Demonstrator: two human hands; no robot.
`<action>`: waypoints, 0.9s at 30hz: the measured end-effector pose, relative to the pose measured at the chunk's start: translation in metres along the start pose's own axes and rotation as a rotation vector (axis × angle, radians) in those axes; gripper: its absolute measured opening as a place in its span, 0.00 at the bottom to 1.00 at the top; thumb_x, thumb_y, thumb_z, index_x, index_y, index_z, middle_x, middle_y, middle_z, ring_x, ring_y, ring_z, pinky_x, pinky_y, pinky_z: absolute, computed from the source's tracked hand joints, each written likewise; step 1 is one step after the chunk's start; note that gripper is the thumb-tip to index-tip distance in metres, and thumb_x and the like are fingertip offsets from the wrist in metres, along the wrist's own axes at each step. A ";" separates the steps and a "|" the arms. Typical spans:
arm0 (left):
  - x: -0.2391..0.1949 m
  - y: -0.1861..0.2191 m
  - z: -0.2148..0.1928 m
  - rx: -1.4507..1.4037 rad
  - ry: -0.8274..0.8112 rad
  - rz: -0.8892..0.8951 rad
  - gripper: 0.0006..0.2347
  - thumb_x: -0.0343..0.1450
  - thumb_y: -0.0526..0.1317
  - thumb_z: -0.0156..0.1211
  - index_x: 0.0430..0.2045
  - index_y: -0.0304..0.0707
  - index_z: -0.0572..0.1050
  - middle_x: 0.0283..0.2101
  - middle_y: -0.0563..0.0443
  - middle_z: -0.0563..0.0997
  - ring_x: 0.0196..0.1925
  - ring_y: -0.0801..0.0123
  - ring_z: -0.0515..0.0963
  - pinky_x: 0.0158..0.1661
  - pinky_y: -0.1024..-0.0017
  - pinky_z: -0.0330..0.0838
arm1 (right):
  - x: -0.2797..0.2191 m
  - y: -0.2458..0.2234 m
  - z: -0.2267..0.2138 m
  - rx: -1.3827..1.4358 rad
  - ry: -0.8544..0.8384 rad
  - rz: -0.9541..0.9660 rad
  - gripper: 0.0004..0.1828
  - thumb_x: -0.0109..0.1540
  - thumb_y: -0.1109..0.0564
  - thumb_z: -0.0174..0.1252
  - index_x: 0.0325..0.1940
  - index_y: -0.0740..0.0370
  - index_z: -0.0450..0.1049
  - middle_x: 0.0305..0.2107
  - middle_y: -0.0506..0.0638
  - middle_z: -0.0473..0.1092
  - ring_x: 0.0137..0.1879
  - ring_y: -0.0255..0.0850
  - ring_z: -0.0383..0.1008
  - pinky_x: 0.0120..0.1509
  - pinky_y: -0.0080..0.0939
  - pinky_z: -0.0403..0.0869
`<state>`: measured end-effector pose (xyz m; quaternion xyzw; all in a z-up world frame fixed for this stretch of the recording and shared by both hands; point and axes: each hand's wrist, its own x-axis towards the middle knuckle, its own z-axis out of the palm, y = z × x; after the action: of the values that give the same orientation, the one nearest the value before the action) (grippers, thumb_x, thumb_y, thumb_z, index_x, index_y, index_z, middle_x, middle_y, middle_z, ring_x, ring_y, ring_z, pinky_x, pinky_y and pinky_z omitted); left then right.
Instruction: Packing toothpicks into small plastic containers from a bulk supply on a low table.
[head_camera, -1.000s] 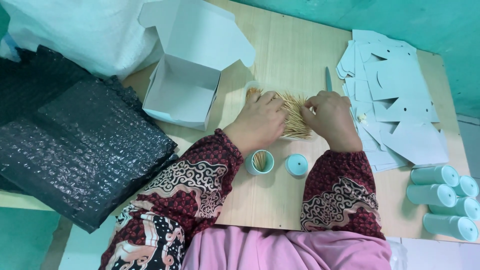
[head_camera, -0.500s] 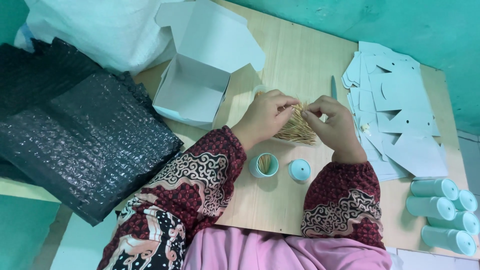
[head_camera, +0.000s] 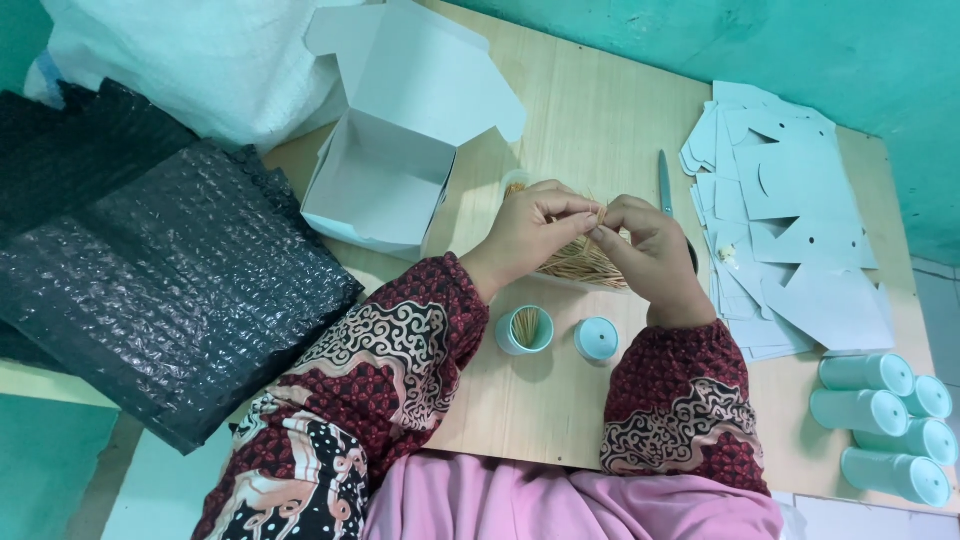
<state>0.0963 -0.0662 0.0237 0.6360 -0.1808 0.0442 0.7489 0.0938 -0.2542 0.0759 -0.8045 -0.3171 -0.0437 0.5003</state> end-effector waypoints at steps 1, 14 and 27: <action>0.000 0.004 0.000 0.000 -0.001 0.000 0.07 0.71 0.38 0.66 0.41 0.49 0.84 0.38 0.55 0.82 0.40 0.84 0.78 0.41 0.82 0.74 | 0.000 0.000 -0.001 0.000 0.001 0.000 0.07 0.64 0.67 0.62 0.31 0.66 0.78 0.24 0.50 0.68 0.35 0.38 0.67 0.48 0.43 0.70; 0.000 0.019 -0.002 -0.026 0.013 0.071 0.05 0.72 0.36 0.65 0.38 0.45 0.85 0.32 0.54 0.81 0.34 0.84 0.76 0.34 0.83 0.72 | -0.003 -0.001 0.002 0.091 0.040 0.042 0.07 0.63 0.70 0.60 0.30 0.69 0.76 0.25 0.51 0.66 0.37 0.35 0.65 0.44 0.40 0.67; 0.001 0.005 0.000 0.237 0.058 0.128 0.10 0.70 0.33 0.61 0.43 0.42 0.82 0.32 0.52 0.81 0.34 0.73 0.79 0.36 0.75 0.74 | -0.004 -0.017 -0.010 0.071 0.174 0.099 0.06 0.64 0.69 0.59 0.31 0.71 0.76 0.26 0.53 0.65 0.37 0.34 0.61 0.41 0.36 0.64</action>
<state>0.0957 -0.0656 0.0293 0.7056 -0.1927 0.1316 0.6690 0.0839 -0.2592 0.0931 -0.7942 -0.2337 -0.0773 0.5555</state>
